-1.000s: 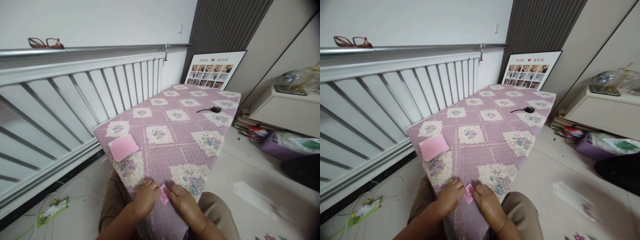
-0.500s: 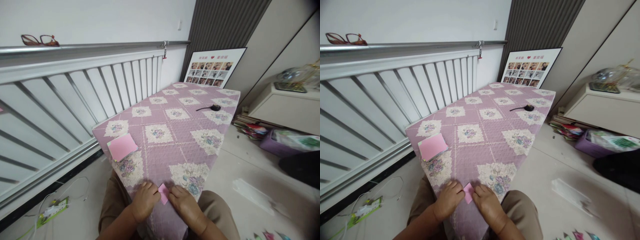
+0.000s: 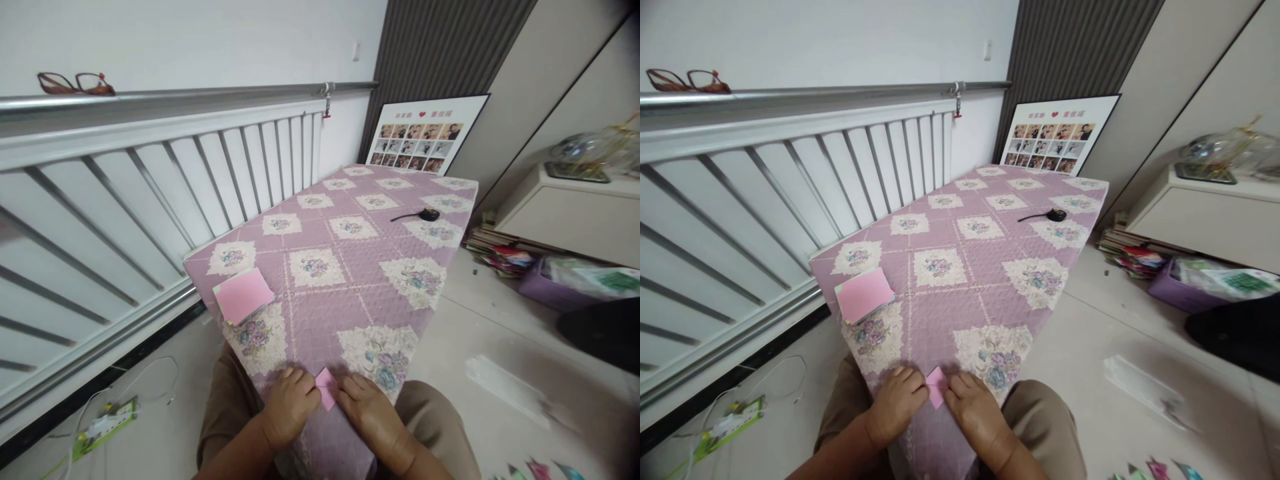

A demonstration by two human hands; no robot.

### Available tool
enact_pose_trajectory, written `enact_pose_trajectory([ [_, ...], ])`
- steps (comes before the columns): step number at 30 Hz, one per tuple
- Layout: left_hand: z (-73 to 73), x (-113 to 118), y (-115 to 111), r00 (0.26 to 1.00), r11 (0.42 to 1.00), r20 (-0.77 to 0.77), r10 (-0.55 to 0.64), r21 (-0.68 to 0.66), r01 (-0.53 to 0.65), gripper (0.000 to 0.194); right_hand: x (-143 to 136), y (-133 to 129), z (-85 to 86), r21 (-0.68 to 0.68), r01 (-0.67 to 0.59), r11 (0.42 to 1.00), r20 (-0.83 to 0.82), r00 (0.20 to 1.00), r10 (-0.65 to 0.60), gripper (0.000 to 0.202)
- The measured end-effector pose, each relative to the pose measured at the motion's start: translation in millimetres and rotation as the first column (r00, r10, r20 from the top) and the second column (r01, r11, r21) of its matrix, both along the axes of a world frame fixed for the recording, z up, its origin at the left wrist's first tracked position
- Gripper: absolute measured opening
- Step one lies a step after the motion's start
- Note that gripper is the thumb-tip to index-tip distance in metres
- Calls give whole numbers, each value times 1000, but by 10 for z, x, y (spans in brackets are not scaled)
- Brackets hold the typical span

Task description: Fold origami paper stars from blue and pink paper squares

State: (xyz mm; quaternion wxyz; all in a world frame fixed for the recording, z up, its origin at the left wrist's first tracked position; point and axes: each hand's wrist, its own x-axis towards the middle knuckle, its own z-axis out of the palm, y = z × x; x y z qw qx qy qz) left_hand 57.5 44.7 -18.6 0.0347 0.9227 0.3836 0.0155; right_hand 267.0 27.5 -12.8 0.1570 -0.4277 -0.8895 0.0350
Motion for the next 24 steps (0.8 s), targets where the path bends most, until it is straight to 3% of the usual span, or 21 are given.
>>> enact_pose_trajectory([
  [10,10,3,-96,999,1000,-39,-15,12,15,18,2,-54,-39,-26,50,998,-6,999,-50,18],
  [18,82,61,-218,999,998,-52,9,66,-5,32,2,-132,-4,-114,143,983,-70,986,-151,20],
  [21,98,62,-234,997,997,-71,-2,75,7,34,-75,-120,54,-181,258,949,-119,952,-281,16],
  [24,90,63,-241,995,991,-94,-18,132,30,33,-205,-82,35,-157,464,872,-149,861,-486,20],
])
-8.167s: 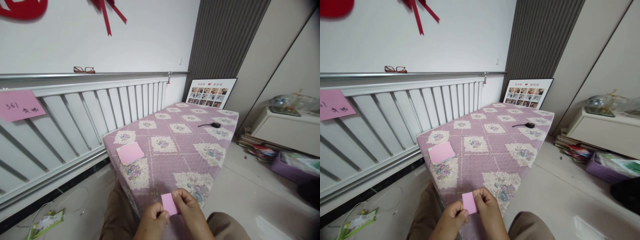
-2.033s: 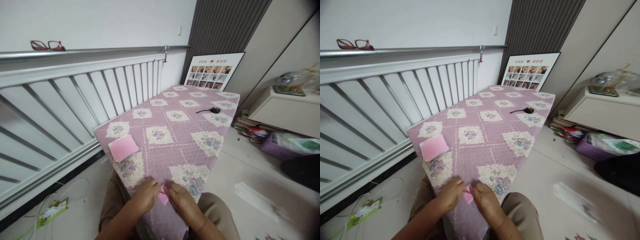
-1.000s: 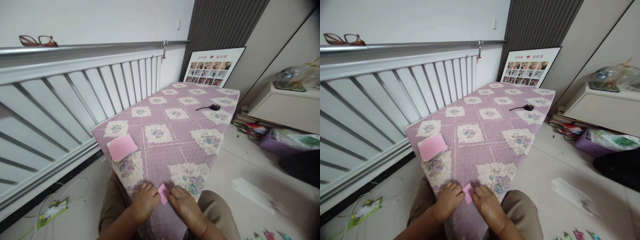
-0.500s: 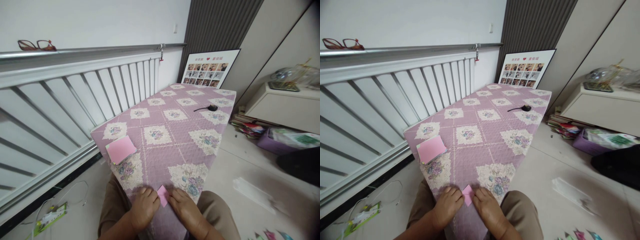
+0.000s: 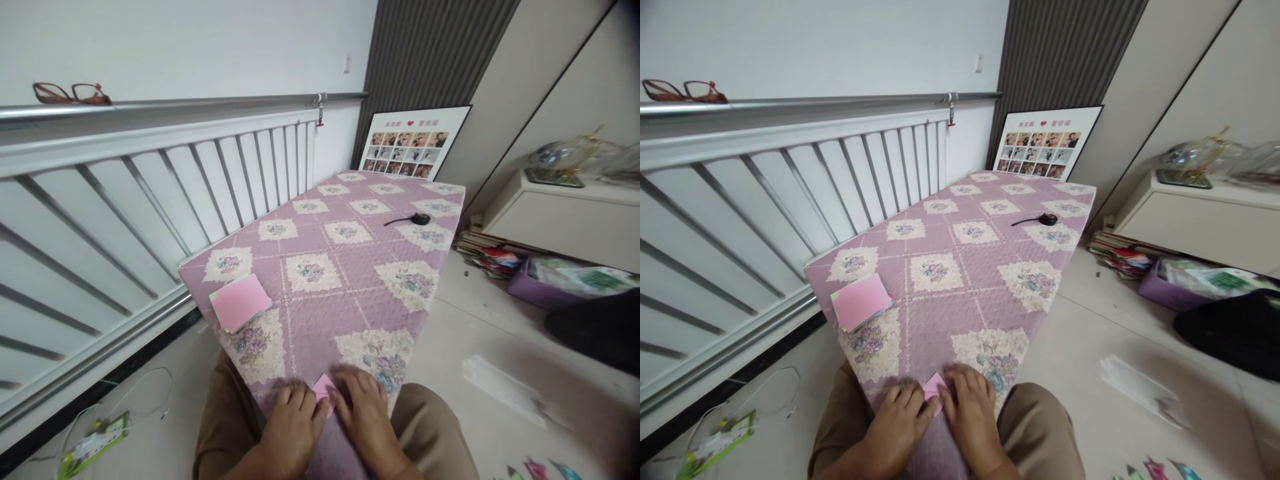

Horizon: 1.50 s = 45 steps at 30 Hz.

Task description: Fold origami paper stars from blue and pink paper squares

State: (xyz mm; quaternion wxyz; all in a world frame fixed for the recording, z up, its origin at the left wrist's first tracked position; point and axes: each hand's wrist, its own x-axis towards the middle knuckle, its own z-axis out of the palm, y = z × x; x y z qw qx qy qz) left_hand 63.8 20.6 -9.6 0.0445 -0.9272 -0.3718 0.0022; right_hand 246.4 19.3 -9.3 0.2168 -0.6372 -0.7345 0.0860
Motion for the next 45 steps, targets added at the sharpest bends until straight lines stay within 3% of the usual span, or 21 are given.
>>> enact_pose_trajectory([
  [3,-52,7,-17,1000,998,5,6,59,-7,31,-117,49,-94,45,148,988,35,988,-149,44],
  [9,-243,1,-86,996,988,83,32,151,-44,30,-136,95,-201,-35,213,976,137,969,-206,59],
  [19,-378,-2,-137,981,960,173,84,248,-126,29,12,65,-189,-106,252,962,188,955,-230,61],
  [24,-360,8,-145,980,964,168,104,226,-141,29,109,50,-308,-55,244,968,170,958,-231,56],
  [27,-336,24,-141,967,951,230,110,260,-170,26,165,35,-345,51,232,971,145,961,-237,48],
  [30,-306,29,-131,961,946,262,91,278,-165,26,174,-19,-290,194,146,970,104,980,-168,37],
  [33,-277,18,-122,965,952,252,71,272,-141,25,92,-118,-194,247,-103,964,95,992,82,34],
  [35,-262,6,-119,968,956,240,67,263,-131,25,13,-186,-159,249,-203,947,119,977,178,31],
  [45,-243,57,-114,968,951,210,135,247,-186,32,-53,-253,-229,284,-219,934,234,960,154,34],
])
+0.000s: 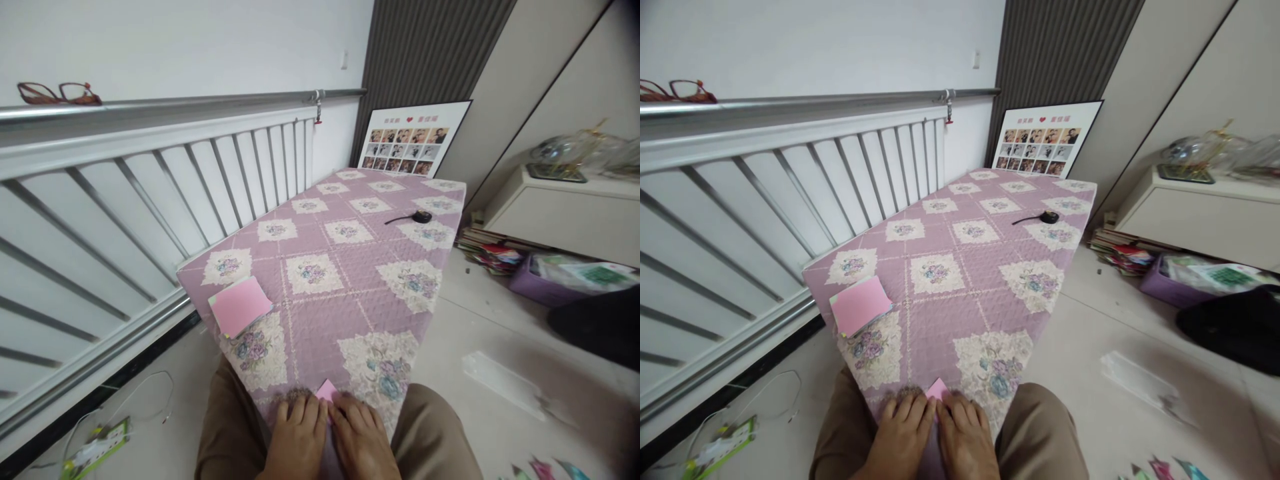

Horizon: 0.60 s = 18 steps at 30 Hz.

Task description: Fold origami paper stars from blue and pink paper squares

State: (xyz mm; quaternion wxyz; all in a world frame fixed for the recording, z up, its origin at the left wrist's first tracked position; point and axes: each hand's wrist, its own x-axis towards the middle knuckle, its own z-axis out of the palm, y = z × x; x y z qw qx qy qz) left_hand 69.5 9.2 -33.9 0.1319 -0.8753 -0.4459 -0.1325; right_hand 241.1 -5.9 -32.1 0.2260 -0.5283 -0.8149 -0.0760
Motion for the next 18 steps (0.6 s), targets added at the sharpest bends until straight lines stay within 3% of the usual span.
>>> enact_pose_trajectory([
  [6,-28,-16,0,995,995,-99,16,-96,-25,32,24,-5,-20,-54,-14,998,66,998,17,41],
  [13,-42,-91,-9,999,999,-22,45,-15,-45,32,133,-57,-80,-90,-66,994,41,997,70,42],
  [18,-10,-62,-4,996,997,19,81,-2,-81,31,164,-115,-193,-153,-30,988,75,996,41,47],
])
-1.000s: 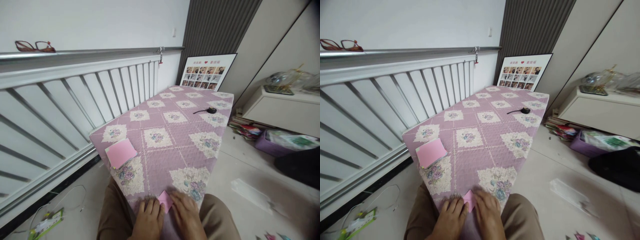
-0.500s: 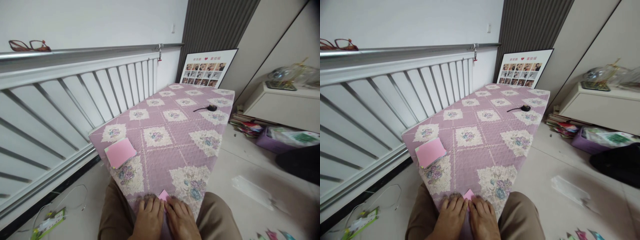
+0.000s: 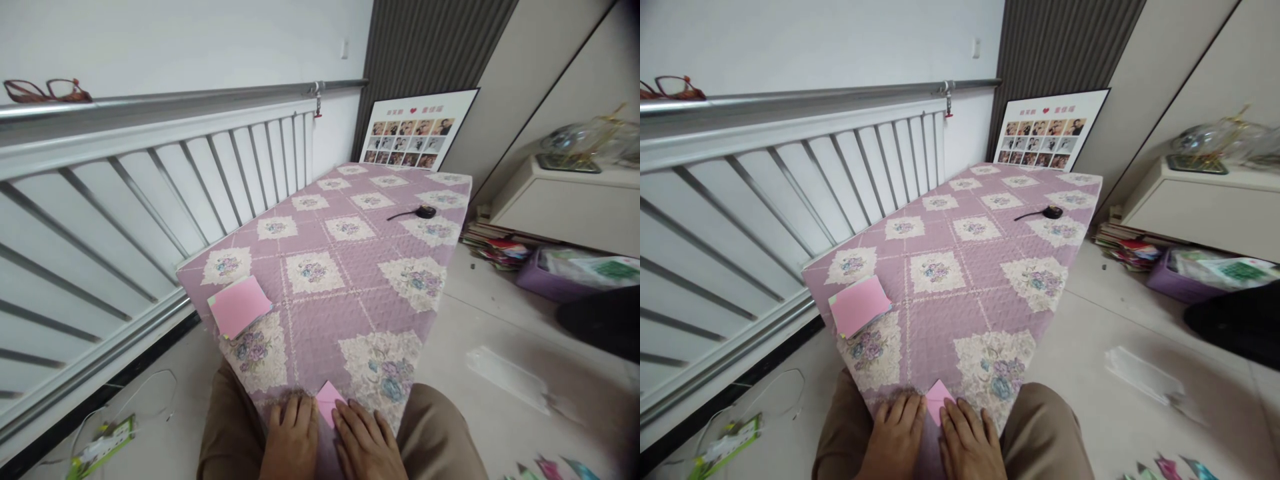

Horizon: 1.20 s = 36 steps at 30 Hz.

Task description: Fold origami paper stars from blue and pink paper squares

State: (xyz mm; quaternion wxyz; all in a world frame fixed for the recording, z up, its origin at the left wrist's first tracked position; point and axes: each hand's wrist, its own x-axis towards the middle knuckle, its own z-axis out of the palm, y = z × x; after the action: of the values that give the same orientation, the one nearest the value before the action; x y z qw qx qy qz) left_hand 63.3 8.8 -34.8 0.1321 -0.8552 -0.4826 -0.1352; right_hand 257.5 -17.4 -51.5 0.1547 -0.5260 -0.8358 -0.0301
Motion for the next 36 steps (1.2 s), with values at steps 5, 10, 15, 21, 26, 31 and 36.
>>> enact_pose_trajectory([
  [5,-29,-10,-20,1000,1000,15,4,-28,-4,31,-3,-44,-45,-104,10,995,-31,999,-13,56],
  [10,137,26,58,995,946,24,101,-311,-88,29,-18,-74,-36,-110,30,994,-33,999,-34,54],
  [15,484,139,291,973,774,60,221,-617,-138,21,-101,-15,123,-100,75,992,-86,993,-84,36],
  [21,524,202,385,951,737,88,295,-655,-168,19,-215,194,388,-192,185,964,-250,940,-230,11],
  [26,493,189,410,956,708,70,286,-687,-161,19,-190,321,410,-252,246,936,-286,905,-315,35],
  [31,506,191,408,949,706,102,298,-692,-148,16,-192,400,512,-344,283,895,-212,905,-368,33],
  [36,472,208,384,937,706,126,326,-692,-152,16,-228,427,632,-401,293,868,-208,894,-397,24],
])
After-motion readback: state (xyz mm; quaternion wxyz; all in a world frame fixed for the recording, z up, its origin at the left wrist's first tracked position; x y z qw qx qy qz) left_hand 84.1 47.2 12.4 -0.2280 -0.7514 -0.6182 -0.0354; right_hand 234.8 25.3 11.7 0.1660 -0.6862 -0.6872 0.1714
